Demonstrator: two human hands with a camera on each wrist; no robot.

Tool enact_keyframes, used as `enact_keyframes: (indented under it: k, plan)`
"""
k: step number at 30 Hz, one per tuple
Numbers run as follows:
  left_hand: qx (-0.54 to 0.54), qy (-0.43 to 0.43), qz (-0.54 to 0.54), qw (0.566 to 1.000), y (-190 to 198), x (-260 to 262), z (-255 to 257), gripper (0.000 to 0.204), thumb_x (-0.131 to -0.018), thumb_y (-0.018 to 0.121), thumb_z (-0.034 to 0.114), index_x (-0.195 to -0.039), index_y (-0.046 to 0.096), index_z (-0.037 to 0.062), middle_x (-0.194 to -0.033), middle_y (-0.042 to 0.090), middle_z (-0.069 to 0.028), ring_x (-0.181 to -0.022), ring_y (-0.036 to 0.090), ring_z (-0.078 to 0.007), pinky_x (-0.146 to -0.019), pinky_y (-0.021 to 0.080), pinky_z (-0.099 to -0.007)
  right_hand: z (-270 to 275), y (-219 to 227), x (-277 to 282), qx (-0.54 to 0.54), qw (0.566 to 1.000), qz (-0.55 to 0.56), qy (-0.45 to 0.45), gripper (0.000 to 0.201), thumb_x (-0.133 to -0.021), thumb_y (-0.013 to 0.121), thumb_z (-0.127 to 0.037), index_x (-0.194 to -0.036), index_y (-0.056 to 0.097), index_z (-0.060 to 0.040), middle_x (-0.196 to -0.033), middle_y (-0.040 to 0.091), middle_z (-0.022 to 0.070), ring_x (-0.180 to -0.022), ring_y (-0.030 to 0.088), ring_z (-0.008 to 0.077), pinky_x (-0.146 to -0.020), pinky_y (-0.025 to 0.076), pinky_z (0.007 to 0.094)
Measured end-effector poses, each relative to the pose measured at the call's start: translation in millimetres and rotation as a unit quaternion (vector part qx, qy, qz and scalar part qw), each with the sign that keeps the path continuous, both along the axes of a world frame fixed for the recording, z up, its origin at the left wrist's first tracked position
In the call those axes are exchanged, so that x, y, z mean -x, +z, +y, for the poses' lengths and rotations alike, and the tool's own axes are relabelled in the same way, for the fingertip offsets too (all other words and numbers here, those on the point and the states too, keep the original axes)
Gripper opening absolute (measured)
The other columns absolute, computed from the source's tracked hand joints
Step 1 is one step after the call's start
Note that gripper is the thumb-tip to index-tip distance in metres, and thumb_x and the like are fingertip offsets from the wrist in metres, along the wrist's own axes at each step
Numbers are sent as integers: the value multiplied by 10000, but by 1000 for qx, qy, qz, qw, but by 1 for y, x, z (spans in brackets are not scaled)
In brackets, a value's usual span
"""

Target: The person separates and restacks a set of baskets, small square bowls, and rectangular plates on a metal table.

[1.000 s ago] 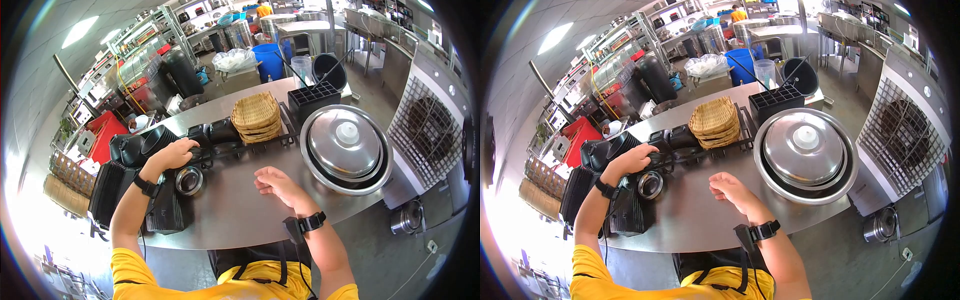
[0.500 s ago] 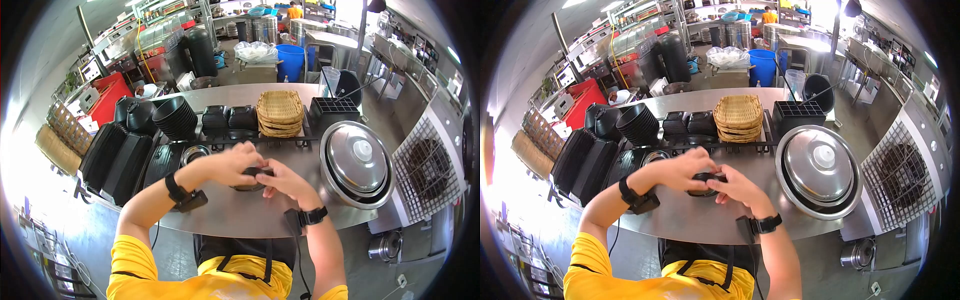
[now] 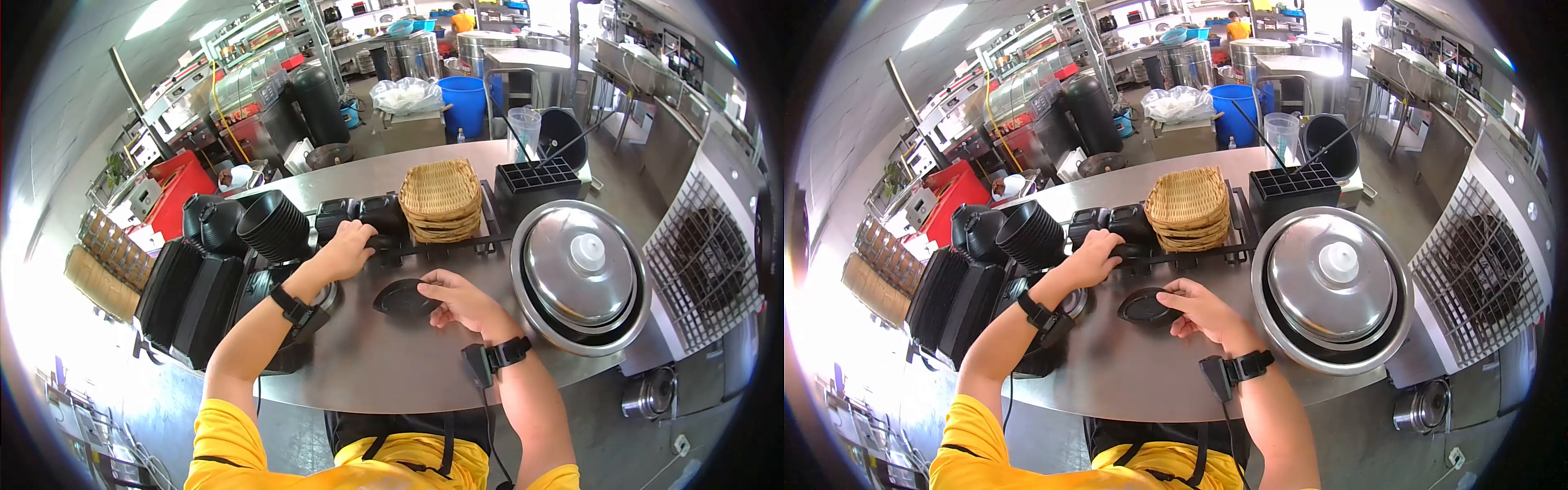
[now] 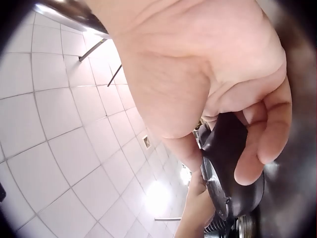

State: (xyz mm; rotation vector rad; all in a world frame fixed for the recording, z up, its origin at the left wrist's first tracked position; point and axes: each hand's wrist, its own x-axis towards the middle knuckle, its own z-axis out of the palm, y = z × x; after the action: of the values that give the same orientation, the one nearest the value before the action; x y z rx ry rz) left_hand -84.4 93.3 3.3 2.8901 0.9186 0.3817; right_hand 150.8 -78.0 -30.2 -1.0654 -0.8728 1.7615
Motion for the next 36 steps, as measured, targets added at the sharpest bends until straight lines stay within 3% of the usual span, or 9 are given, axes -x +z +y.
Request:
enact_keyframes:
  k: [9,12,16,20,23,25,29,31,36]
  plan:
    - [9,-18,-80,997,62,41,-117,240,-790,703,-18,-1011,628,40,-1026,524,-151,-1073,504,-367,-943,429,-427,0,-5,-9,-86,995,-21,52,203,-900,730,-196,-1031,625,-82,-838,612,-24,-729,566,54,-673,473,216]
    - [36,36,-141,989,42,59,-170,229,-735,737,-52,-933,662,32,-1009,529,-138,-1146,510,-365,-993,438,-443,-3,1,-8,-131,988,-55,58,152,-890,729,-174,-966,641,-77,-822,590,-39,-732,518,46,-676,433,215]
    - [53,106,-161,980,4,74,-206,241,-719,730,-73,-923,653,32,-1179,522,-154,-1281,472,-398,-1048,425,-458,-4,1,-2,-127,969,-193,86,121,-905,715,-155,-892,643,-60,-808,580,-61,-769,507,24,-690,391,200]
    - [156,107,-152,970,-15,90,-213,209,-763,727,-18,-946,648,44,-1338,472,-191,-1341,436,-413,-1099,409,-452,-6,6,3,-136,951,-264,79,241,-898,749,-256,-905,688,-24,-793,595,-27,-751,514,65,-687,423,239]
    - [178,102,-153,967,-12,92,-217,330,-829,739,88,-1133,609,68,-1403,453,-209,-1327,451,-427,-1111,408,-430,-5,0,1,-186,936,-294,43,254,-887,759,-255,-937,704,-13,-805,617,3,-798,564,102,-741,455,256]
    - [182,108,-174,962,-9,92,-216,405,-851,739,127,-1218,581,66,-1408,458,-215,-1320,463,-426,-1113,407,-429,-6,-1,-3,-214,923,-309,82,280,-877,765,-147,-1091,674,9,-1041,621,33,-848,551,99,-750,466,255]
    - [121,111,-123,979,3,91,-205,575,-895,701,206,-1378,463,3,-1322,547,-231,-1219,539,-406,-1044,447,-447,-12,0,9,-313,901,-301,-5,433,-840,782,-97,-1234,621,-19,-1168,595,48,-903,564,134,-800,499,284]
    - [109,112,-82,984,8,89,-200,598,-894,691,214,-1390,451,-18,-1270,586,-230,-1158,574,-400,-1001,470,-453,-16,14,10,-214,906,-363,36,574,-832,787,-113,-1350,543,-65,-1236,538,111,-999,591,220,-882,525,362]
    - [118,125,15,985,9,78,-184,456,-903,650,160,-1324,532,33,-1128,619,-173,-1060,608,-375,-897,510,-450,-10,0,14,-227,887,-401,34,442,-855,742,-78,-1275,610,-41,-1173,594,126,-959,625,233,-863,529,346]
